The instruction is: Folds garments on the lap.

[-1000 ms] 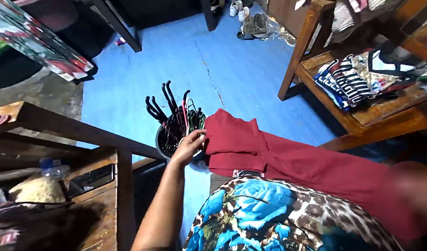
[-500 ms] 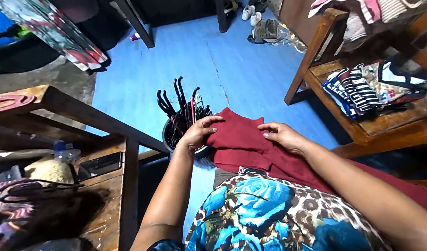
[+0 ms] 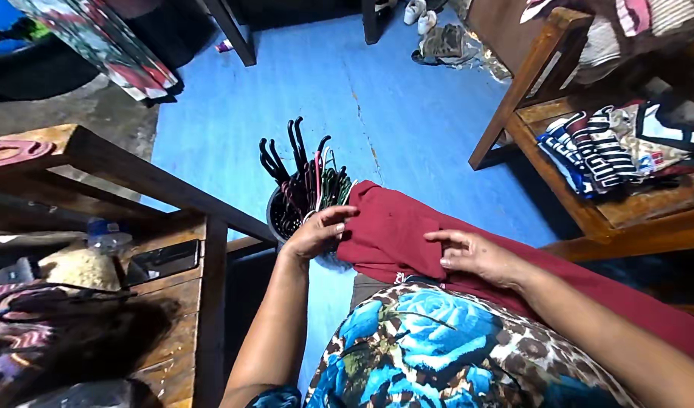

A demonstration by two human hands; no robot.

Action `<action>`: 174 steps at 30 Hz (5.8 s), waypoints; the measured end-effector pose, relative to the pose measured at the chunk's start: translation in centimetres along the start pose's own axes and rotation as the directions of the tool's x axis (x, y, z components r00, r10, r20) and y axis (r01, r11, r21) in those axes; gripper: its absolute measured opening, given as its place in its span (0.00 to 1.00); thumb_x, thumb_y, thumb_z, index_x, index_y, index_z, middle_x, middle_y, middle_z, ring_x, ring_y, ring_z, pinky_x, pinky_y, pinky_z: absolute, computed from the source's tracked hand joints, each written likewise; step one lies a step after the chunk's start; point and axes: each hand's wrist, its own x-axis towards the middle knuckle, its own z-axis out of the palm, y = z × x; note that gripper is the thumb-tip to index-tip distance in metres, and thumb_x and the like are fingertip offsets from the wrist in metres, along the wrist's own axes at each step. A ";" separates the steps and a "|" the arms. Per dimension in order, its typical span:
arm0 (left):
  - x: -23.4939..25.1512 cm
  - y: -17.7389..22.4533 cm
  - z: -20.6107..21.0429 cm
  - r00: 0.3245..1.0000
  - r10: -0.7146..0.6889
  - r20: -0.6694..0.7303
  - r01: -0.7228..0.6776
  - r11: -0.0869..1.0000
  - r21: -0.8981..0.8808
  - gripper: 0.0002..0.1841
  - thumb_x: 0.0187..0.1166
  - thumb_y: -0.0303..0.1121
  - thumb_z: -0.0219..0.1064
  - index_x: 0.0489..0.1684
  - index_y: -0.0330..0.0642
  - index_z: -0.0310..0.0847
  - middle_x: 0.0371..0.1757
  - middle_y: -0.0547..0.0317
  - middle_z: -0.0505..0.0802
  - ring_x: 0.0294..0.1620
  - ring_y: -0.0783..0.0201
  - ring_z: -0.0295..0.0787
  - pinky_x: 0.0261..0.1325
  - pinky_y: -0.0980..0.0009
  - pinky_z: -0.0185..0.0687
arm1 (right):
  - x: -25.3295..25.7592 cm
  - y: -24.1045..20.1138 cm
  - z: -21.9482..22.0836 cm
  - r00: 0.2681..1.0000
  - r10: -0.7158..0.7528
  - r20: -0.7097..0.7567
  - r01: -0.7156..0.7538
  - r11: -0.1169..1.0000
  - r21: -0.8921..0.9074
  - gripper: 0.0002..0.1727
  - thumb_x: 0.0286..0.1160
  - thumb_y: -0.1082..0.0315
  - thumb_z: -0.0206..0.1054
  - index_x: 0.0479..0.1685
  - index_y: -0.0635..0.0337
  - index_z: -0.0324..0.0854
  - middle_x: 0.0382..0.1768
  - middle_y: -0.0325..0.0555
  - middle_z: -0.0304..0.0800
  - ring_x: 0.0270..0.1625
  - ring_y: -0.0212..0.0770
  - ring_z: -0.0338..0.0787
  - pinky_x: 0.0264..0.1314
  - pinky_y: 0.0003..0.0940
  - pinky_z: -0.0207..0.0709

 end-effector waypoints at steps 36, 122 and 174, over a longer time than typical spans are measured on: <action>-1.1 -0.2 0.6 0.992 -0.002 0.129 -0.027 0.975 0.219 0.50 0.51 0.23 0.78 0.88 0.41 0.65 0.85 0.57 0.75 0.77 0.68 0.78 0.76 0.66 0.79 | 1.1 1.4 0.7 0.985 -0.011 -0.174 -0.023 0.981 -0.192 0.45 0.61 0.83 0.71 0.88 0.53 0.67 0.81 0.52 0.74 0.72 0.36 0.84 0.69 0.30 0.82; 15.6 5.0 11.4 0.951 -0.308 -0.038 0.124 0.266 0.956 0.17 0.90 0.39 0.60 0.58 0.32 0.85 0.56 0.32 0.90 0.61 0.40 0.86 0.69 0.35 0.70 | -29.4 22.0 -6.6 0.177 0.470 -0.865 -0.012 0.880 0.475 0.32 0.93 0.45 0.48 0.90 0.48 0.59 0.73 0.55 0.80 0.70 0.49 0.84 0.70 0.53 0.78; 8.7 0.7 35.8 0.555 -0.104 0.825 0.446 0.875 -0.190 0.46 0.78 0.78 0.30 0.91 0.60 0.52 0.71 0.49 0.87 0.63 0.46 0.90 0.57 0.45 0.90 | -26.9 -3.8 -1.8 0.619 -0.283 -0.733 -0.217 0.835 -0.505 0.48 0.77 0.68 0.68 0.97 0.42 0.45 0.70 0.48 0.87 0.48 0.41 0.95 0.46 0.43 0.90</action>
